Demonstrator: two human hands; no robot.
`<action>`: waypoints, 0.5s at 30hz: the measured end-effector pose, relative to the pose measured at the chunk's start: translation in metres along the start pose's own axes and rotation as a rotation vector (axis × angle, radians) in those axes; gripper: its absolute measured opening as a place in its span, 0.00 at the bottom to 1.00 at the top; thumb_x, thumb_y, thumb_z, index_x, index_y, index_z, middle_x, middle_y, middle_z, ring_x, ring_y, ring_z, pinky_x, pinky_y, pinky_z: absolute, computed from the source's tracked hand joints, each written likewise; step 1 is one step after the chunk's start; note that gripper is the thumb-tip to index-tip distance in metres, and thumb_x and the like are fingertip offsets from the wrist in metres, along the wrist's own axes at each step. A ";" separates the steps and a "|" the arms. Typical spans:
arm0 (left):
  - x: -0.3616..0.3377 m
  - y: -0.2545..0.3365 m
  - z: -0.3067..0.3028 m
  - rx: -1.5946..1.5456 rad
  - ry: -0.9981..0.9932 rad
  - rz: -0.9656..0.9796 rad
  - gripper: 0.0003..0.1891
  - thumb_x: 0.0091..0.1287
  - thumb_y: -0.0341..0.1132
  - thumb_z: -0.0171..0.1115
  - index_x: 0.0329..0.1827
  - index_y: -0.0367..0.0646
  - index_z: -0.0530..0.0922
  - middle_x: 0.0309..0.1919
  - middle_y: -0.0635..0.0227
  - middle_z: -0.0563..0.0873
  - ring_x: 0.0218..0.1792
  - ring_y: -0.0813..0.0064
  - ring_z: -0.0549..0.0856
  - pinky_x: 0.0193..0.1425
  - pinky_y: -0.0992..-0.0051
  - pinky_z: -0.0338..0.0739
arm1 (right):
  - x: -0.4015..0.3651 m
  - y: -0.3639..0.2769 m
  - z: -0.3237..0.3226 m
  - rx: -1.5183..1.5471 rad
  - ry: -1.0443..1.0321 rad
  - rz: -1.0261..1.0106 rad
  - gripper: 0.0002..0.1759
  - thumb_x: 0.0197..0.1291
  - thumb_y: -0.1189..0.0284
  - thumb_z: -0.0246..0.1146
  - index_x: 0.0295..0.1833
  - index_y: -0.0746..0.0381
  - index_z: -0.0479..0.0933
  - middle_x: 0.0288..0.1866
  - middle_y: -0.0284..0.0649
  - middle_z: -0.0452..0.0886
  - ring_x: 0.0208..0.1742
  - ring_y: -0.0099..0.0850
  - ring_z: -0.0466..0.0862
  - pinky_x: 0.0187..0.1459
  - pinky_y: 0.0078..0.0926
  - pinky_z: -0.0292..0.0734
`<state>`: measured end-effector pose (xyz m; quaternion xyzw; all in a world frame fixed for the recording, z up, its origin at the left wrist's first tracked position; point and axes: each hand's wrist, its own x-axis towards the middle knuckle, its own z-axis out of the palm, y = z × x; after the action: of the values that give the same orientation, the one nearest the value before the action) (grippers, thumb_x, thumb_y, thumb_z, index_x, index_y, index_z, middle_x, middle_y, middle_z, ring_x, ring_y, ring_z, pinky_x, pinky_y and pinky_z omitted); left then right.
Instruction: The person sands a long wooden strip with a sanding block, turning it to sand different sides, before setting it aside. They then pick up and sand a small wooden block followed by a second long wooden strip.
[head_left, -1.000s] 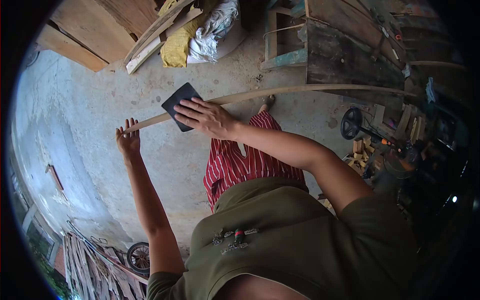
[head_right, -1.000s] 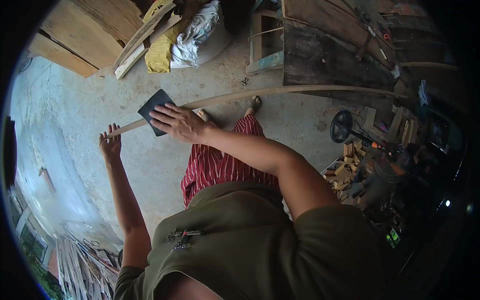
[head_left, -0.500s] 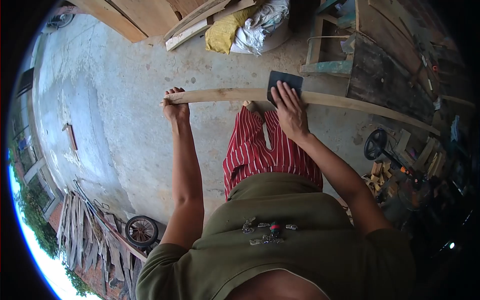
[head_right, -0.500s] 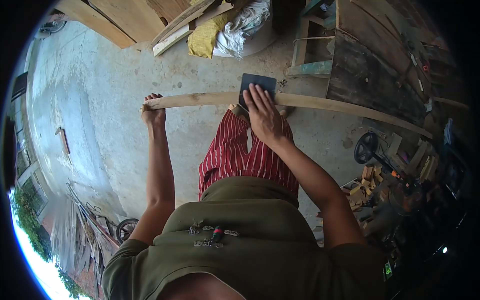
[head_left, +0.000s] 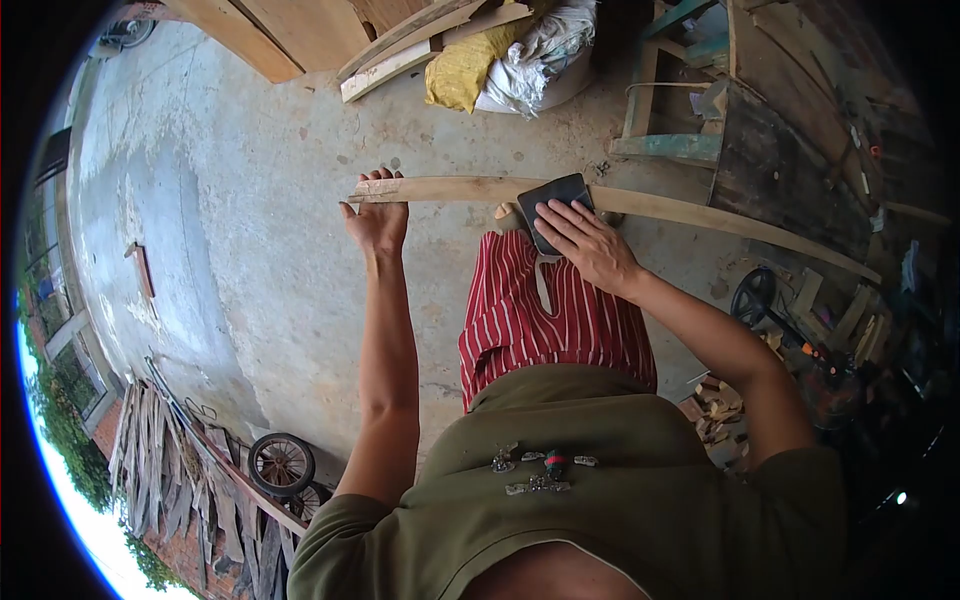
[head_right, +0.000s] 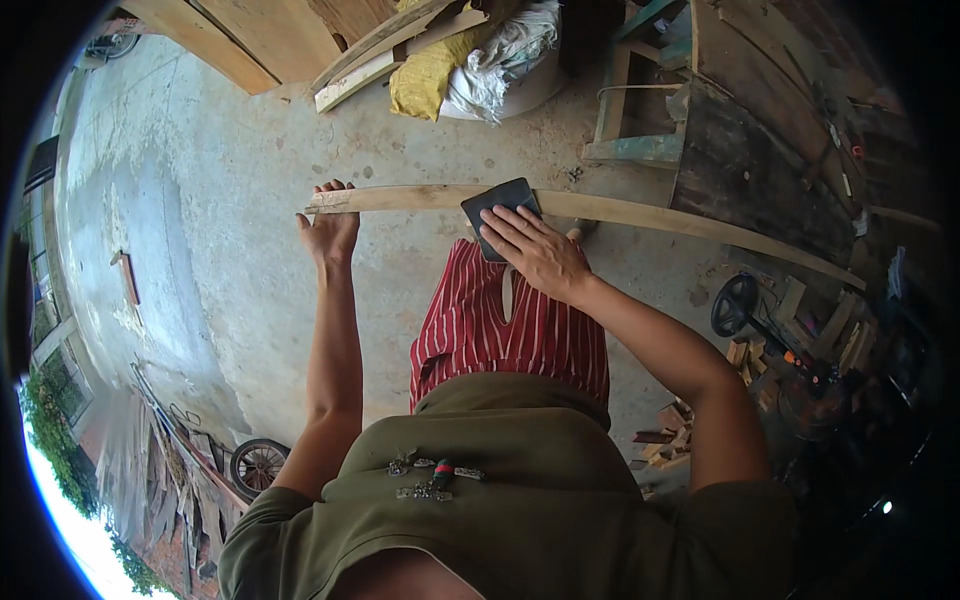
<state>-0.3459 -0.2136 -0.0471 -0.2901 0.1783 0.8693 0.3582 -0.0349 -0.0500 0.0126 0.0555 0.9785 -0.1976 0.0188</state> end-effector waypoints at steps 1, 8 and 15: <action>0.000 -0.001 -0.001 -0.006 0.004 -0.008 0.38 0.75 0.67 0.25 0.52 0.40 0.72 0.44 0.61 0.80 0.55 0.57 0.78 0.71 0.52 0.65 | -0.006 0.001 -0.002 -0.017 -0.055 0.036 0.29 0.66 0.75 0.51 0.74 0.61 0.65 0.80 0.44 0.60 0.80 0.39 0.60 0.79 0.42 0.57; 0.016 0.004 -0.010 -0.026 -0.087 -0.074 0.35 0.76 0.64 0.32 0.48 0.39 0.76 0.47 0.59 0.82 0.57 0.57 0.78 0.70 0.53 0.67 | 0.141 -0.042 0.046 0.166 0.219 -0.046 0.27 0.66 0.75 0.49 0.72 0.63 0.68 0.78 0.52 0.60 0.79 0.46 0.60 0.79 0.42 0.55; 0.020 -0.004 0.011 0.048 0.204 -0.004 0.32 0.75 0.65 0.39 0.46 0.43 0.77 0.41 0.63 0.84 0.45 0.62 0.83 0.60 0.57 0.76 | 0.086 -0.016 0.023 0.118 0.176 0.133 0.30 0.64 0.79 0.52 0.73 0.65 0.65 0.78 0.53 0.61 0.79 0.46 0.61 0.79 0.43 0.56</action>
<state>-0.3581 -0.1948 -0.0520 -0.3688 0.2339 0.8300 0.3469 -0.1217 -0.0655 -0.0077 0.1382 0.9572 -0.2478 -0.0576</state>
